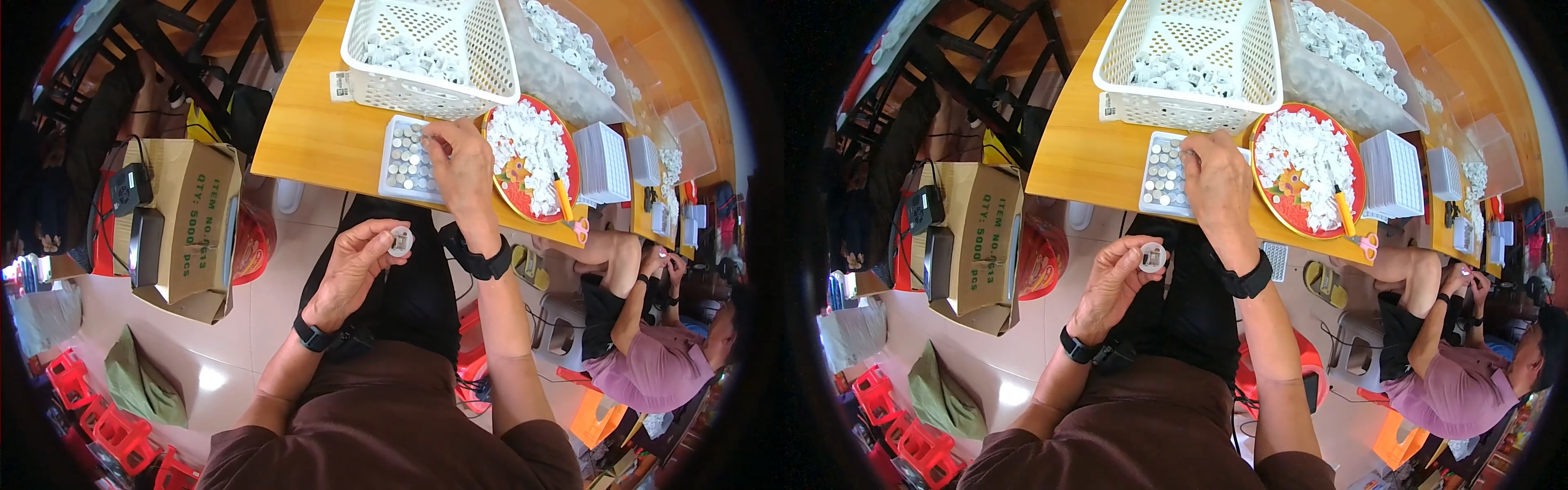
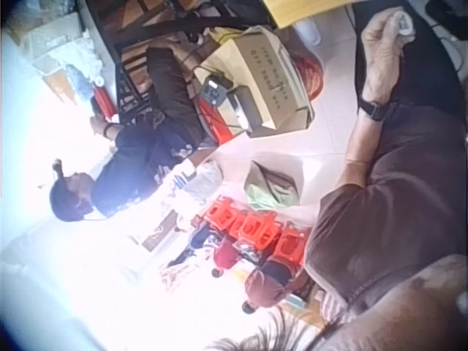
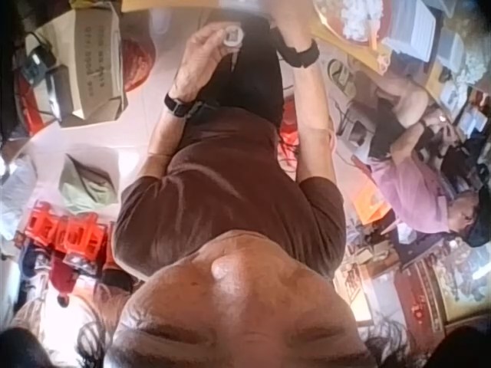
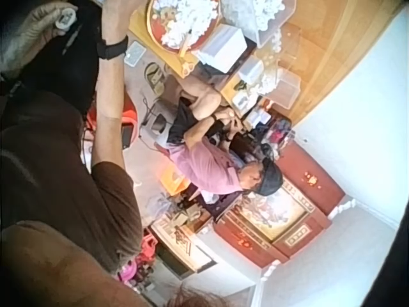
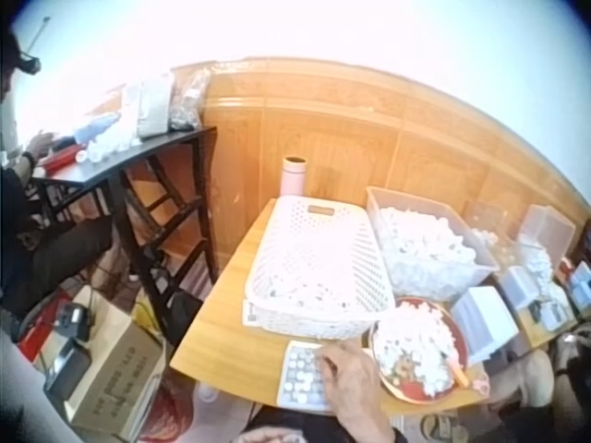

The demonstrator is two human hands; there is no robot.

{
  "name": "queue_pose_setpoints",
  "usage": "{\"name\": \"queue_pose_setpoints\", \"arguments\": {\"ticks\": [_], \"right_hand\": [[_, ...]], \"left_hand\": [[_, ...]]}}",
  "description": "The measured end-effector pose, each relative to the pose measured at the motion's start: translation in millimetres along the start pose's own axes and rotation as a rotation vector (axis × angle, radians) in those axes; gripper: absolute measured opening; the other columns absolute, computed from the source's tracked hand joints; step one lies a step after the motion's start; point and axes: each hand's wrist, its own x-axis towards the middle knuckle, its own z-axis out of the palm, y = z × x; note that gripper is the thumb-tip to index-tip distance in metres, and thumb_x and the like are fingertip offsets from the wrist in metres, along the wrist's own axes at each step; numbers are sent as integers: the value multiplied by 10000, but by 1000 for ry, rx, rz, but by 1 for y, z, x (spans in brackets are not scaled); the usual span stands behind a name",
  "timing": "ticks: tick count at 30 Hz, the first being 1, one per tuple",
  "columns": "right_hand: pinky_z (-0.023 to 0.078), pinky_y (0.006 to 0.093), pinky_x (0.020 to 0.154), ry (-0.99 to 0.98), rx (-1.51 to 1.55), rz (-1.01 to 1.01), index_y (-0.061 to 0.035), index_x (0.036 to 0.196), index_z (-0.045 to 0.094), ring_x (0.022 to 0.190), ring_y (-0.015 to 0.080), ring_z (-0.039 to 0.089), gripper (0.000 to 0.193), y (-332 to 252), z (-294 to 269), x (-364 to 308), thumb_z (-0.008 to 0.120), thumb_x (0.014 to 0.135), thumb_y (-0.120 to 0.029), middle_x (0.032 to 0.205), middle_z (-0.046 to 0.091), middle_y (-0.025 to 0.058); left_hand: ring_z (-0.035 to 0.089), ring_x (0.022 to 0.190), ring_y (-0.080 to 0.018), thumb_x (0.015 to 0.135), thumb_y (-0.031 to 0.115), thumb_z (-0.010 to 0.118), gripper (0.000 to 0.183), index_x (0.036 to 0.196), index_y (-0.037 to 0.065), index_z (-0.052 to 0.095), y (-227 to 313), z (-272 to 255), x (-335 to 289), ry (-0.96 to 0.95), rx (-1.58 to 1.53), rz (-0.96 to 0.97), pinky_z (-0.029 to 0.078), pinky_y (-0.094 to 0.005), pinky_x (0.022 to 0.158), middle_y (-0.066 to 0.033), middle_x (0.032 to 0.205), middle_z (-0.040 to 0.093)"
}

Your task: Assembling small LED components into white plastic housings at a workshop table.

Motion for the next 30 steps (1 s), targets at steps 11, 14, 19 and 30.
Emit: {"name": "queue_pose_setpoints", "arguments": {"ticks": [11, 14, 19, 30], "right_hand": [[438, 411, 603, -12, 33, -3, -28, 782, 645, 691, 334, 576, 47, -2, 0, -2, 634, 737, -30, 753, 558, 144], [440, 409, 604, -31, 9, -6, -18, 773, 646, 684, 335, 576, 39, -3, -1, -2, 629, 740, -33, 741, 560, 145], [446, 405, 608, -41, 20, -17, -10, 767, 644, 674, 336, 578, 43, 1, -3, -2, 624, 731, -23, 726, 569, 145], [473, 279, 572, -89, 363, 149, -3, 844, 594, 621, 185, 596, 143, -28, -24, -25, 624, 713, 46, 716, 598, 88]], "left_hand": [[615, 841, -123, 907, 174, 567, 257, 1096, 5, 604, 0, -1, 0, 9, -5, 0, 521, -250, 769, -64, 958, 630], [615, 841, -122, 908, 174, 566, 258, 1099, 4, 601, 2, -2, -1, 4, -6, 6, 521, -249, 772, -62, 961, 630], [615, 841, -120, 909, 176, 565, 263, 1105, 4, 596, 0, -1, 0, 2, -5, 7, 520, -247, 770, -63, 965, 631], [608, 828, -115, 912, 178, 560, 263, 1110, 8, 595, 3, -6, -1, 35, -49, -36, 514, -243, 742, -63, 960, 634]]}}
